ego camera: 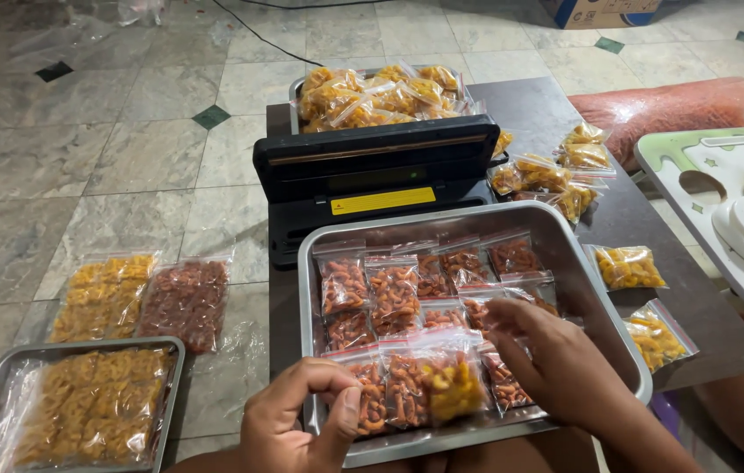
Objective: The person packs small portions of orange and yellow snacks into clear plastic bags. They seal the bags by hand and place them into a metal tray, then move the sealed bags to a tray on a heat sealer.
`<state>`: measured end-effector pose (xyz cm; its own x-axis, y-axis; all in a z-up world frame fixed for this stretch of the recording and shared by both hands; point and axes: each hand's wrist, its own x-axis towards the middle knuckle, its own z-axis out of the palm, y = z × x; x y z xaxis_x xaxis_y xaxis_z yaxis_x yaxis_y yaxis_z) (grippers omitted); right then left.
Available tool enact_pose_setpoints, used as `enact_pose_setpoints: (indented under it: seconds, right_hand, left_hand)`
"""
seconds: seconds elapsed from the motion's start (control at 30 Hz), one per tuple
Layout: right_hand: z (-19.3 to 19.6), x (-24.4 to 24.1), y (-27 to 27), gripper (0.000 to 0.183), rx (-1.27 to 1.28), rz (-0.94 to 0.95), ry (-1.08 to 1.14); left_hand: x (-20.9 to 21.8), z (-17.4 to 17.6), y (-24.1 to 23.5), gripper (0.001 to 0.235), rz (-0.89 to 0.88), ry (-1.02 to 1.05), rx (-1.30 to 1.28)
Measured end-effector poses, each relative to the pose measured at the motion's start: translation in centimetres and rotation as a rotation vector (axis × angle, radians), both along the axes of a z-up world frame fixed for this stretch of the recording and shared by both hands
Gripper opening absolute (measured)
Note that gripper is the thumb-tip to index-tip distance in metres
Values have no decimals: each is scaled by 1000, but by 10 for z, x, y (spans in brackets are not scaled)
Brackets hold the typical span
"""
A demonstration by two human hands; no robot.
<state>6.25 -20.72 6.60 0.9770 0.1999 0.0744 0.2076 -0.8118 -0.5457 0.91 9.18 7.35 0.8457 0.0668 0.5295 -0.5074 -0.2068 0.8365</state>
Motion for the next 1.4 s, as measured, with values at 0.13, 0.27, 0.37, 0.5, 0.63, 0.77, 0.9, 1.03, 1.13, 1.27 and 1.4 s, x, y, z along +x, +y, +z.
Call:
enact_pose_setpoints:
  seconds: [0.13, 0.27, 0.37, 0.5, 0.63, 0.77, 0.9, 1.03, 1.13, 1.27, 1.4]
  right_hand:
    - [2, -14, -6, 43, -7, 118, -118]
    - [4, -22, 8, 39, 79, 564, -130]
    - [-11, -19, 4, 51, -40, 795, -49]
    - [8, -15, -1, 41, -3, 847, -20]
    - [47, -1, -33, 47, -25, 780, -41]
    - [57, 47, -83, 57, -237, 460, -157]
    - [47, 126, -136, 44, -460, 54, -69]
    - [18, 173, -143, 53, -414, -172, 115]
    - [-4, 187, -138, 55, -351, -199, 215]
    - [3, 173, -110, 53, -169, -324, 276]
    - [9, 168, -103, 64, -213, -314, 329]
  left_hand:
    - [0, 0, -12, 16, -33, 37, 50]
    - [11, -26, -29, 15, -265, -71, 474]
    - [15, -62, -41, 30, -376, 61, 797]
    - [14, -66, -50, 42, -372, 303, 966]
    - [10, -66, -53, 34, -244, 271, 1008]
    - [6, -56, -58, 61, -128, 264, 1073]
    - [6, -58, -56, 59, -15, 7, 943]
    - [4, -39, -58, 47, 61, -117, 717]
    - [3, -20, -60, 32, 110, -165, 540]
    - [2, -3, -61, 30, 180, -224, 424]
    - [4, -11, -63, 28, 198, -261, 428]
